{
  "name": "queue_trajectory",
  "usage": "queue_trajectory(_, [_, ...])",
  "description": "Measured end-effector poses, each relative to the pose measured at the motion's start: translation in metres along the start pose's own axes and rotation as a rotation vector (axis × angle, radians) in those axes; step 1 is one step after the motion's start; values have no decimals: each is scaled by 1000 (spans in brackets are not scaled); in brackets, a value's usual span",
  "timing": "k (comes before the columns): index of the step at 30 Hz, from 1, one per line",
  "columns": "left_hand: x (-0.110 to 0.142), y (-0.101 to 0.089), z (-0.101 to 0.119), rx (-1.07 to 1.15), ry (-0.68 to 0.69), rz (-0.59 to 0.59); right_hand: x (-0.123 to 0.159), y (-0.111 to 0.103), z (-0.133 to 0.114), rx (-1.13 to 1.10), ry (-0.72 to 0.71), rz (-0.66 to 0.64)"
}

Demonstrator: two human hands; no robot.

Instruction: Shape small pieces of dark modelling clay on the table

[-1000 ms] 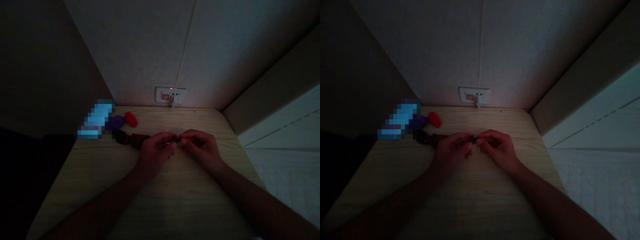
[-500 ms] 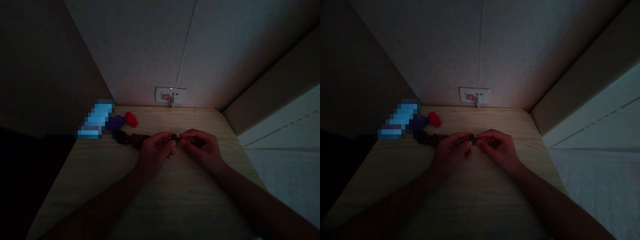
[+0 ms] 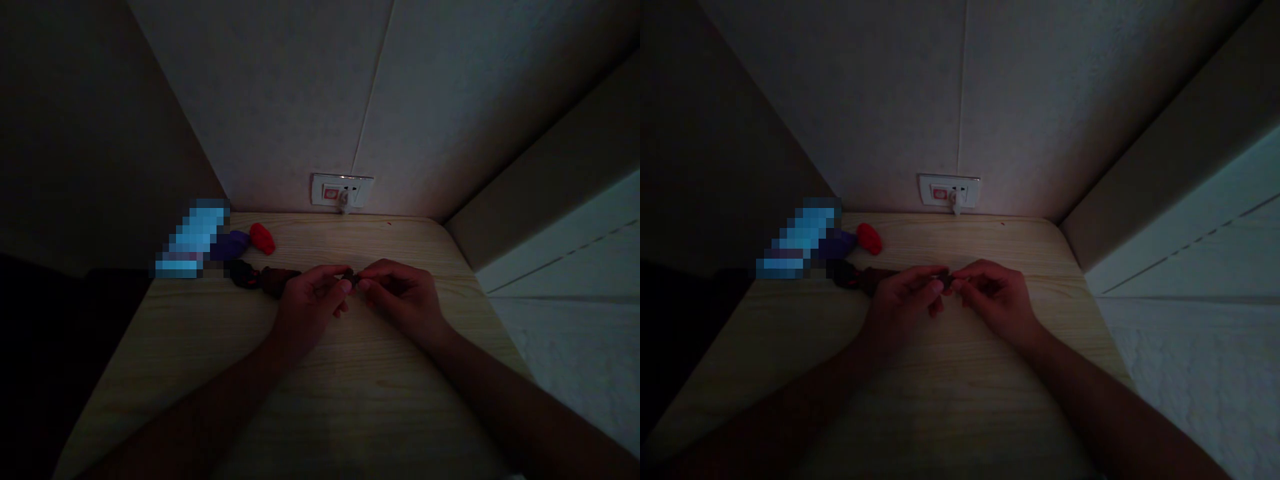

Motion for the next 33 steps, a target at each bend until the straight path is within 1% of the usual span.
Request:
queue_trajectory(7, [-1, 4, 3, -7, 13, -48, 1, -2, 3, 15, -22, 5])
queue_trajectory(13, [0, 5, 2, -16, 9, -76, 0, 0, 2, 19, -10, -13])
queue_trajectory(25, [0, 5, 1, 9, 12, -81, 1, 2, 6, 13, 26, -24])
queue_trajectory(33, [-1, 5, -2, 17, 11, -96, 1, 1, 5, 35, 11, -32])
Point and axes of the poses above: each hand's wrist, its own x-axis away from the middle knuckle, its own y-axis out of the palm, z = x × y, the point moved 10 cm from there along -x, towards the middle knuckle, and after that the axes turned 9 degrees about x, right-handed, at the moved point
